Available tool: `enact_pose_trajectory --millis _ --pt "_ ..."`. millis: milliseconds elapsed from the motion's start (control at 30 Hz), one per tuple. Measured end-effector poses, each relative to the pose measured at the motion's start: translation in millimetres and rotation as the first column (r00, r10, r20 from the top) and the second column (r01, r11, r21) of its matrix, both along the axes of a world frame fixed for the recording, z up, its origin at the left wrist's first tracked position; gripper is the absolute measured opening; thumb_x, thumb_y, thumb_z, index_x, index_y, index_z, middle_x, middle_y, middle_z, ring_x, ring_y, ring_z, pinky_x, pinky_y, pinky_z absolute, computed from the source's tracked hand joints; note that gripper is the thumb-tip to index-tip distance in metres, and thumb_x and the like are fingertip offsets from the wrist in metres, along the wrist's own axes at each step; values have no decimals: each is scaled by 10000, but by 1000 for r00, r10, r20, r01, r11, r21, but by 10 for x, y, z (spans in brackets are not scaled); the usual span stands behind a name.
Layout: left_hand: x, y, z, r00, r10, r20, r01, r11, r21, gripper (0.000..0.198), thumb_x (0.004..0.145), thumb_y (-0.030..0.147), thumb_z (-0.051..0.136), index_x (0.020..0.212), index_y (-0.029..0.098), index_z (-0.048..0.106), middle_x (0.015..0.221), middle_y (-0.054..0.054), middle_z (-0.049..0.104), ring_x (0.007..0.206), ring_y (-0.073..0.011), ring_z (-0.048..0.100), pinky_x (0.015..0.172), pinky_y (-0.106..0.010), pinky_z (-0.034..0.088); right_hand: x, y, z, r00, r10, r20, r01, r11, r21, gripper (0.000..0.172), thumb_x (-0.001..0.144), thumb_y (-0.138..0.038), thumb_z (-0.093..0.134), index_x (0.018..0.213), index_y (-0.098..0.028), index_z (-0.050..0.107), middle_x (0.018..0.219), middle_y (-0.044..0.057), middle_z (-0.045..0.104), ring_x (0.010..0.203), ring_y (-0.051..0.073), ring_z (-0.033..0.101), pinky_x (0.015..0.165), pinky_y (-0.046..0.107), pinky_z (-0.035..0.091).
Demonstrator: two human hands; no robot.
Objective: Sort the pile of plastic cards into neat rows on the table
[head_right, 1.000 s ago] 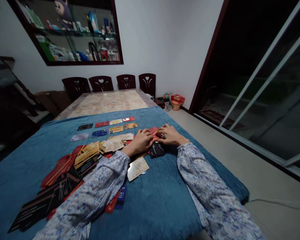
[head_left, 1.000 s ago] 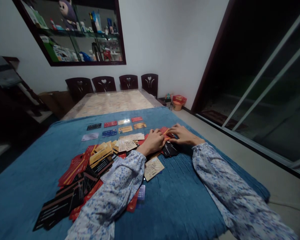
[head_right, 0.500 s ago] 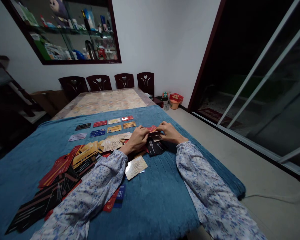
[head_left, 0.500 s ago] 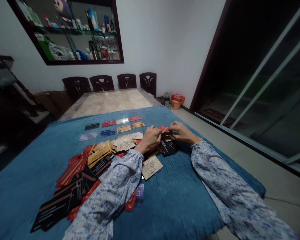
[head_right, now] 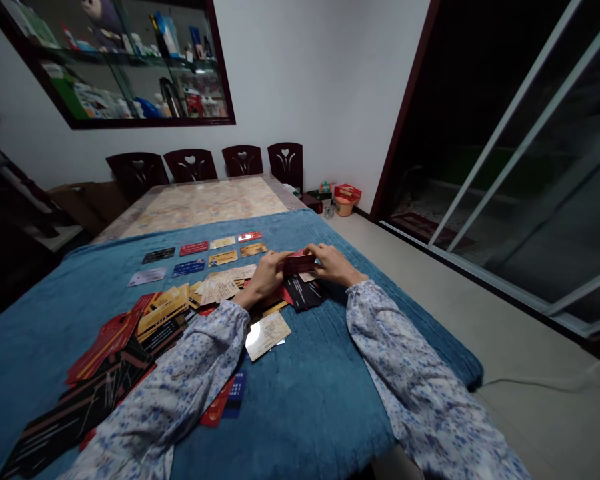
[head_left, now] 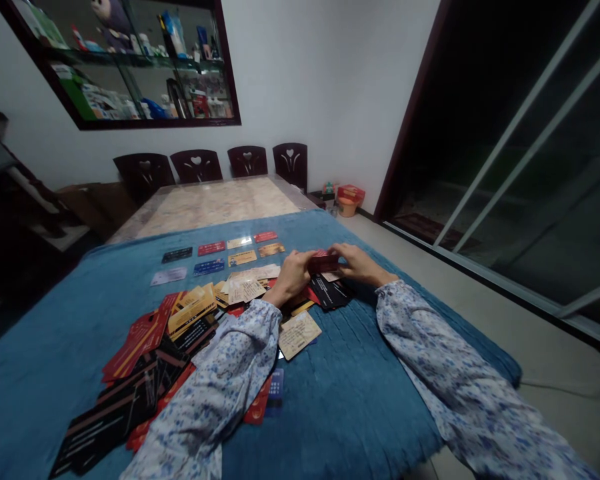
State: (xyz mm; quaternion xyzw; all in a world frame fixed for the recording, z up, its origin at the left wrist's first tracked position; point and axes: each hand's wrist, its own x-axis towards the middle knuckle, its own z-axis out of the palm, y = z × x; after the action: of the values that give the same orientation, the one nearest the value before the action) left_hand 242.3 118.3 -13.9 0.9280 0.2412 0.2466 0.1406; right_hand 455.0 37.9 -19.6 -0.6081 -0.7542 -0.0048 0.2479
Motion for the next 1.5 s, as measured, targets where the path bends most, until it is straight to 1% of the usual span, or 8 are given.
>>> enact_pose_trajectory --millis 167,333,467,667,833,1100,1233,1500 --pt "1 31 -30 997 72 21 -72 997 -28 475 840 27 479 1260 156 662 1091 -117 735 954 -237 647 889 -357 525 -19 -7 4 1000 -10 -1 10 1000 10 372 853 -240 656 1220 -201 610 1036 103 721 945 239 672 847 325 475" --pt "-15 16 -29 994 105 -19 -105 994 6 399 874 54 469 1220 180 621 984 -98 712 894 -237 643 831 -342 511 -12 -5 2 998 -46 48 46 999 -8 428 863 -248 657 1284 -204 593 993 99 741 893 237 685 802 317 464" --pt "-24 -18 -28 991 120 -53 -119 993 22 386 892 68 462 1239 192 579 960 -95 704 898 -249 643 823 -351 502 -11 0 -16 991 -82 103 82 997 4 417 873 -245 650 1286 -236 600 965 78 762 848 228 695 751 300 457" --pt "-34 -73 0 980 139 -145 -130 989 70 357 906 82 454 1241 170 539 1004 -133 705 947 -282 647 849 -376 487 -60 -11 -10 984 -107 145 105 994 18 415 880 -165 579 1290 -237 588 1017 83 778 866 229 708 743 295 457" --pt "-41 -112 23 973 149 -178 -135 987 89 347 937 86 397 1251 154 529 1033 -158 705 970 -298 641 839 -389 474 -106 -27 11 992 -74 103 73 997 8 422 850 -165 559 1270 -200 590 1092 117 756 934 244 695 797 321 473" --pt "-24 -135 23 968 171 -184 -158 984 83 384 927 106 423 1295 157 517 1126 -147 699 1027 -284 613 886 -397 448 -12 10 -81 996 -44 81 42 999 31 496 809 -254 620 1298 -178 575 1163 145 686 1018 281 634 898 404 477" --pt "-24 -153 48 966 179 -186 -170 983 67 422 912 104 433 1324 147 515 1173 -160 695 1068 -290 606 908 -406 440 28 34 -117 994 -44 105 37 997 67 541 788 -279 656 1316 -196 573 1151 140 647 1026 296 606 898 417 479" --pt "-27 -133 24 969 168 -182 -159 985 62 488 898 155 466 1385 128 484 1276 -181 661 1168 -320 574 957 -447 431 56 36 -135 983 -46 175 31 996 88 535 851 -318 622 1367 -194 556 1171 155 610 1050 310 570 894 433 477"
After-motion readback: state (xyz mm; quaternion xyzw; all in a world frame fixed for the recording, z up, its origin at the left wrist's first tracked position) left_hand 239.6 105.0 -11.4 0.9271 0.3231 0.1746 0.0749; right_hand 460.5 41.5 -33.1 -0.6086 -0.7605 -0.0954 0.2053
